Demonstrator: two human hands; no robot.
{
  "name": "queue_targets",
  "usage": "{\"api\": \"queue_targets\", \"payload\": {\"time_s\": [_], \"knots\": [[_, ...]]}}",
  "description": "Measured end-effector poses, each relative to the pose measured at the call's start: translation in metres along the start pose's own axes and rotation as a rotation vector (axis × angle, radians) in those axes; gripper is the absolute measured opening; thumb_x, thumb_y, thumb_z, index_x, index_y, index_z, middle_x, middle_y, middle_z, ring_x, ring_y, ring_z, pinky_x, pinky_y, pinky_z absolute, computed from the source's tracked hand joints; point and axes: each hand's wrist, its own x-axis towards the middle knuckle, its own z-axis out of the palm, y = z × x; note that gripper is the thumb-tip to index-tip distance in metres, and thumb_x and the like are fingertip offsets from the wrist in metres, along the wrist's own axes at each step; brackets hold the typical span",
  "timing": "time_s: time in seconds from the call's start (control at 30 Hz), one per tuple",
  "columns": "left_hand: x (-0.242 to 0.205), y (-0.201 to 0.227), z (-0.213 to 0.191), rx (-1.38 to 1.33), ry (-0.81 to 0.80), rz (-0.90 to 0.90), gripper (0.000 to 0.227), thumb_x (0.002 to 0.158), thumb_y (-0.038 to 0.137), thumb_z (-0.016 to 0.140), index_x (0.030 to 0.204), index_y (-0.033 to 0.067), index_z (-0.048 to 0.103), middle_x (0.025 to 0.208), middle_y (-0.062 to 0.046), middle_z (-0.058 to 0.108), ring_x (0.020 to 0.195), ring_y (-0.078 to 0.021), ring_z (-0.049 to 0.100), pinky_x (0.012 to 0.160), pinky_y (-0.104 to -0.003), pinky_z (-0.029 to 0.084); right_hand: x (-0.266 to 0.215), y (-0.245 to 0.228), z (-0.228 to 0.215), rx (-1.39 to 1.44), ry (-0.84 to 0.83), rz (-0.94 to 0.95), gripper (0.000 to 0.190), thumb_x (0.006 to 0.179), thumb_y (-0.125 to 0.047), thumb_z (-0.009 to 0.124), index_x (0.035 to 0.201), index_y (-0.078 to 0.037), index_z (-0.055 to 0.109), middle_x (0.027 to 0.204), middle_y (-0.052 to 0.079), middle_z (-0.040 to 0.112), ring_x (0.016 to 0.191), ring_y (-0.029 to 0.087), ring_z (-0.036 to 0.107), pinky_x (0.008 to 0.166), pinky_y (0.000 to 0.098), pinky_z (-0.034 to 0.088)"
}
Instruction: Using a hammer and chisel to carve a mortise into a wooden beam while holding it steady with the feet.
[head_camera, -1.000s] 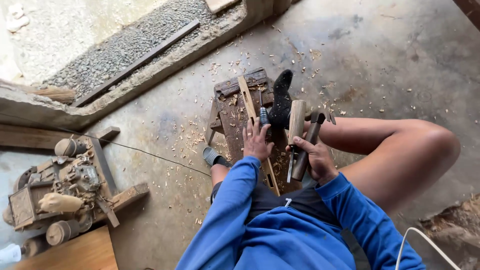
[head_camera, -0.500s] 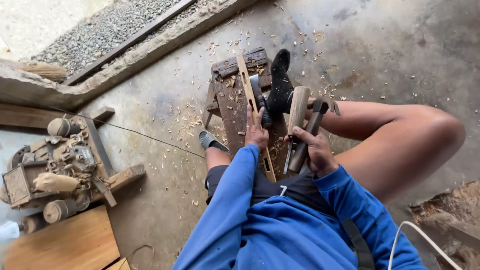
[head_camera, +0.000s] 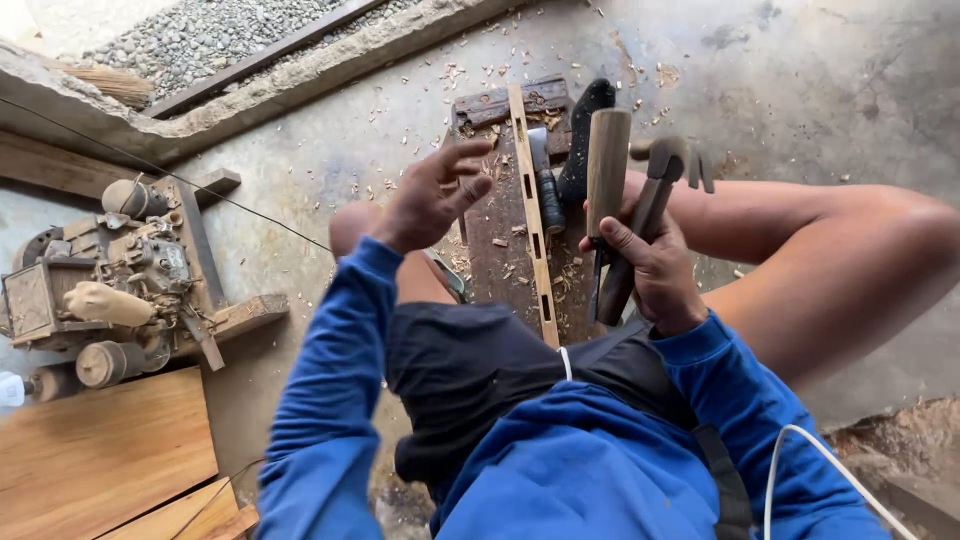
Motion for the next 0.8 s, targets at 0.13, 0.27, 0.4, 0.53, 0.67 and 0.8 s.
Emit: {"api": "queue_targets", "payload": {"time_s": [0.13, 0.27, 0.4, 0.53, 0.67, 0.8], "knots": [[0.030, 0.070, -0.052, 0.184, -0.153, 0.069, 0.065, 0.098, 0.052, 0.060, 0.149, 0.0119, 0.050, 0.147, -0.014, 0.060, 0.129, -0.0313, 0.063, 0.105, -0.043, 0.054, 0.026, -0.049, 0.031, -0.114, -0.110, -0.119, 0.021, 0.105, -0.011, 0.070, 0.119, -0.002, 0.057, 0.103, 0.011, 0.068, 0.095, 0.022, 0.072, 0.089, 0.0364, 0.060], [0.082, 0.102, -0.074, 0.117, -0.450, 0.096, 0.076, 0.099, 0.063, 0.053, 0.153, 0.0109, 0.044, 0.145, -0.015, 0.062, 0.132, -0.0284, 0.061, 0.108, -0.045, 0.050, 0.059, -0.093, 0.077, -0.195, -0.263, -0.277, 0.024, 0.107, -0.010, 0.070, 0.123, -0.007, 0.052, 0.108, 0.009, 0.069, 0.098, 0.021, 0.073, 0.090, 0.0362, 0.061], [0.113, 0.096, -0.078, -0.158, -0.270, 0.108, 0.066, 0.099, 0.058, 0.058, 0.146, 0.0110, 0.054, 0.135, -0.010, 0.071, 0.128, -0.0225, 0.069, 0.103, -0.043, 0.060, 0.090, -0.105, 0.100, -0.169, -0.339, -0.333, 0.025, 0.106, -0.011, 0.071, 0.124, -0.008, 0.053, 0.110, 0.008, 0.069, 0.101, 0.019, 0.072, 0.092, 0.0365, 0.062], [0.119, 0.041, -0.075, -0.624, -0.350, 0.119, 0.054, 0.099, 0.042, 0.068, 0.137, 0.0051, 0.054, 0.131, -0.016, 0.070, 0.120, -0.0279, 0.071, 0.103, -0.044, 0.063, 0.113, -0.086, 0.100, -0.347, -0.207, -0.376, 0.018, 0.105, -0.013, 0.068, 0.116, -0.006, 0.056, 0.122, 0.004, 0.066, 0.109, 0.016, 0.070, 0.092, 0.0344, 0.062], [0.136, -0.046, -0.065, -0.687, -0.060, 0.191, 0.049, 0.097, 0.023, 0.079, 0.132, 0.0059, 0.051, 0.127, -0.015, 0.069, 0.122, -0.0243, 0.071, 0.105, -0.039, 0.058, 0.109, -0.038, 0.069, -0.448, 0.110, -0.241, 0.019, 0.101, -0.015, 0.070, 0.111, -0.005, 0.058, 0.106, 0.003, 0.065, 0.089, 0.011, 0.065, 0.075, 0.0272, 0.055], [0.149, -0.112, -0.043, -0.638, 0.072, 0.104, 0.041, 0.094, 0.013, 0.081, 0.126, 0.0013, 0.059, 0.120, -0.016, 0.073, 0.110, -0.0221, 0.071, 0.100, -0.039, 0.063, 0.082, -0.009, 0.048, -0.662, 0.330, 0.050, 0.016, 0.101, -0.022, 0.068, 0.105, -0.007, 0.064, 0.076, 0.001, 0.060, 0.060, 0.007, 0.055, 0.053, 0.0241, 0.044]]}}
